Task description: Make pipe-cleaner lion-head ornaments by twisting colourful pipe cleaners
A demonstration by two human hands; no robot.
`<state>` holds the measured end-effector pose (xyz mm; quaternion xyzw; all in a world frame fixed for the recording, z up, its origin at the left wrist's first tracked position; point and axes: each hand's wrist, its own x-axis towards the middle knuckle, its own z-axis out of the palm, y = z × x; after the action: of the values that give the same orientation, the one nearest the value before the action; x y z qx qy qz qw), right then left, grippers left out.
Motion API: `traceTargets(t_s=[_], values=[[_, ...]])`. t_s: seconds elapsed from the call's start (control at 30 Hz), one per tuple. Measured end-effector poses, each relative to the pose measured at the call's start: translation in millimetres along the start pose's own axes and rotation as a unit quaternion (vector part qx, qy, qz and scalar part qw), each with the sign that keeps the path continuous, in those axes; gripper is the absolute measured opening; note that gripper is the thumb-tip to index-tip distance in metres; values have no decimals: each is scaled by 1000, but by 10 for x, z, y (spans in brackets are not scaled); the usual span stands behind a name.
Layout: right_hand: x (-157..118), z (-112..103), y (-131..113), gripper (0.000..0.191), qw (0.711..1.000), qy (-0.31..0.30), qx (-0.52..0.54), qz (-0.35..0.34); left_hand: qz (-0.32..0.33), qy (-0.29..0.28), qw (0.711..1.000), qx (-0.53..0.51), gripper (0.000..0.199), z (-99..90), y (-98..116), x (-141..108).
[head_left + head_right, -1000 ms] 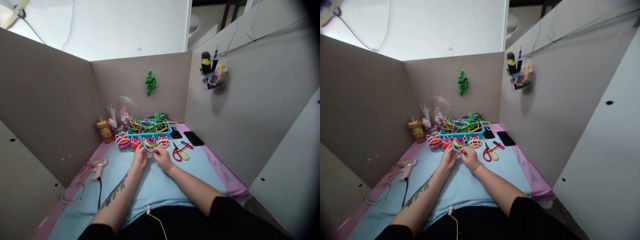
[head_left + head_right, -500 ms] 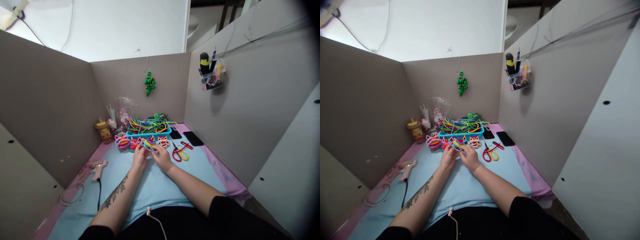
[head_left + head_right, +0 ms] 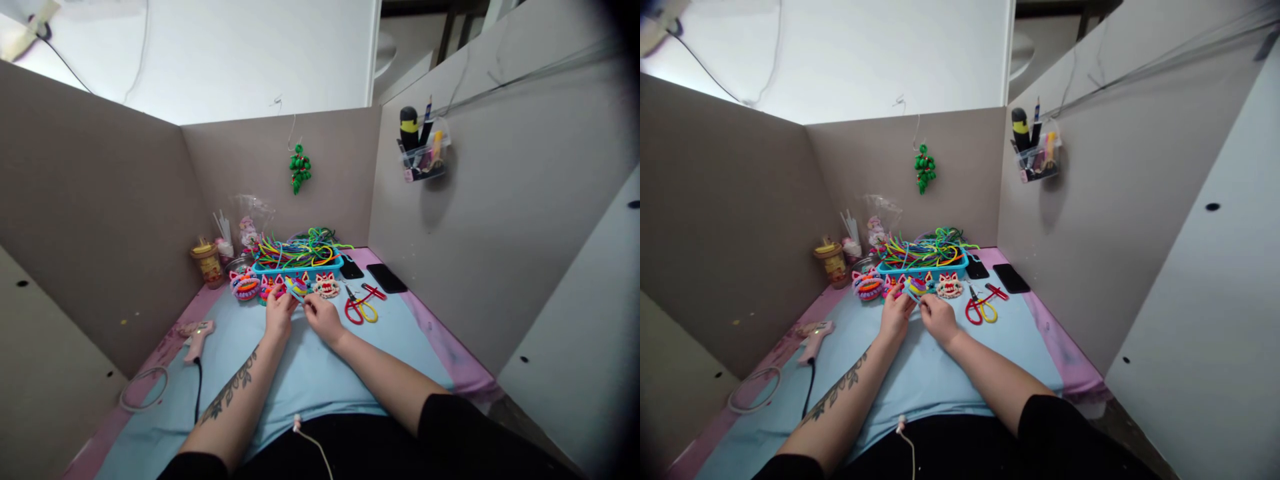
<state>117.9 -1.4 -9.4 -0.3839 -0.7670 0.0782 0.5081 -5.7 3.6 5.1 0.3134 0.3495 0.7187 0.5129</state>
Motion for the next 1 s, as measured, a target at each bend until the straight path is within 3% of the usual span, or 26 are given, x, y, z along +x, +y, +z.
traceTargets(t_s=[0.2,0.43,0.67,1.0], values=[[13,-5,23,14,998,35,52,-1,-44,-15,999,-6,59,32,65,-44],[-8,21,9,15,999,20,40,-28,-56,-39,998,-9,53,64,78,-79],[31,-14,34,16,998,53,31,-10,-53,-47,997,2,68,74,60,-98],[7,32,39,14,998,54,-12,8,48,-24,997,51,68,-2,-34,-27]])
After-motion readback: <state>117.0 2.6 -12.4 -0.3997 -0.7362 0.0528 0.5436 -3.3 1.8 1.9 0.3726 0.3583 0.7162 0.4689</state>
